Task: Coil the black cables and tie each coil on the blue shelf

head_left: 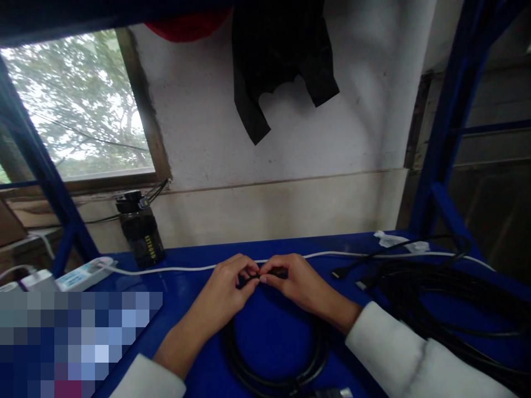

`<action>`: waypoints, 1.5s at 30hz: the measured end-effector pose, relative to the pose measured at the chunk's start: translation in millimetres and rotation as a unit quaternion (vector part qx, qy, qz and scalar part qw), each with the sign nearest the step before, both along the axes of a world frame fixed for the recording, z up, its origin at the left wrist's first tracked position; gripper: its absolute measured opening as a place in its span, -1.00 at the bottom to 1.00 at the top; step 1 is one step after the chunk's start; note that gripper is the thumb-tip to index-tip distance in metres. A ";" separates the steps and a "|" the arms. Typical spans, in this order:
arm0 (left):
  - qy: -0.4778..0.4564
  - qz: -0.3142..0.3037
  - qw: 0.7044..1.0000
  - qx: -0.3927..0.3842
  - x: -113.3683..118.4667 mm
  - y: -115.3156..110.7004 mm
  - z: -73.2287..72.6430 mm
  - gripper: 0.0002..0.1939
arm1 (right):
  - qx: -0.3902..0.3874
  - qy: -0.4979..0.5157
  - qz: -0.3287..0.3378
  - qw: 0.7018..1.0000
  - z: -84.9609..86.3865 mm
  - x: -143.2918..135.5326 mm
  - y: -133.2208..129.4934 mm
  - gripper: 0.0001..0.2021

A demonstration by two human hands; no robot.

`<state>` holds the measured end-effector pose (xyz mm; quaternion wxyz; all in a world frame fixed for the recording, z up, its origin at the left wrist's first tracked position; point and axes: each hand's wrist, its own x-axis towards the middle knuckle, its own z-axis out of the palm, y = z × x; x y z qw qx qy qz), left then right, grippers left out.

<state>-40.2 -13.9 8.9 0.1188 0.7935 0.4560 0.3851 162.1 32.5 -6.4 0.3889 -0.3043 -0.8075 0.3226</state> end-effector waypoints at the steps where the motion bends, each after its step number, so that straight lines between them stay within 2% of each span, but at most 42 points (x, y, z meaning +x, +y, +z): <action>1: 0.000 0.001 1.000 0.001 -0.2 0.4 0.2 -0.87 | -0.002 0.002 0.000 1.000 0.3 0.0 -0.1 -0.88; 10: 0.004 0.003 1.000 0.005 0.2 -0.9 1.9 -0.93 | -0.016 0.017 0.015 1.000 2.3 0.1 -1.3 -0.89; 13: 0.002 0.002 1.000 0.007 1.1 -1.6 3.5 -0.94 | -0.052 0.052 0.028 0.997 0.6 -0.7 0.4 -0.94; 19: 0.009 0.006 1.000 0.011 0.9 -2.7 4.5 -0.90 | -0.117 0.092 0.035 0.988 -6.1 -0.2 6.7 -0.84; 23: 0.017 0.006 1.000 0.012 0.7 -3.1 5.2 -0.89 | -0.119 0.086 0.036 0.988 -8.1 0.3 7.8 -0.87; 26: 0.014 0.011 1.000 0.016 0.7 -2.4 6.1 -0.89 | -0.084 0.066 0.032 0.994 -6.0 -0.2 6.1 -0.91; 31: 0.014 0.014 0.999 0.025 -0.1 -2.0 5.5 -0.90 | -0.054 0.030 -0.049 0.997 -1.0 -1.1 4.5 -0.79; 33: 0.016 0.014 0.999 0.027 -0.6 -2.2 4.8 -0.90 | -0.049 0.016 -0.064 0.997 1.3 -0.9 3.6 -0.80; 37: 0.016 0.014 0.999 0.032 -1.6 -1.6 4.1 -0.90 | -0.049 0.004 -0.053 0.997 5.2 0.0 1.3 -0.92; 45: 0.018 0.017 0.999 0.037 -1.8 -1.1 4.5 -0.91 | -0.065 0.011 -0.043 0.997 5.5 1.3 3.6 -0.91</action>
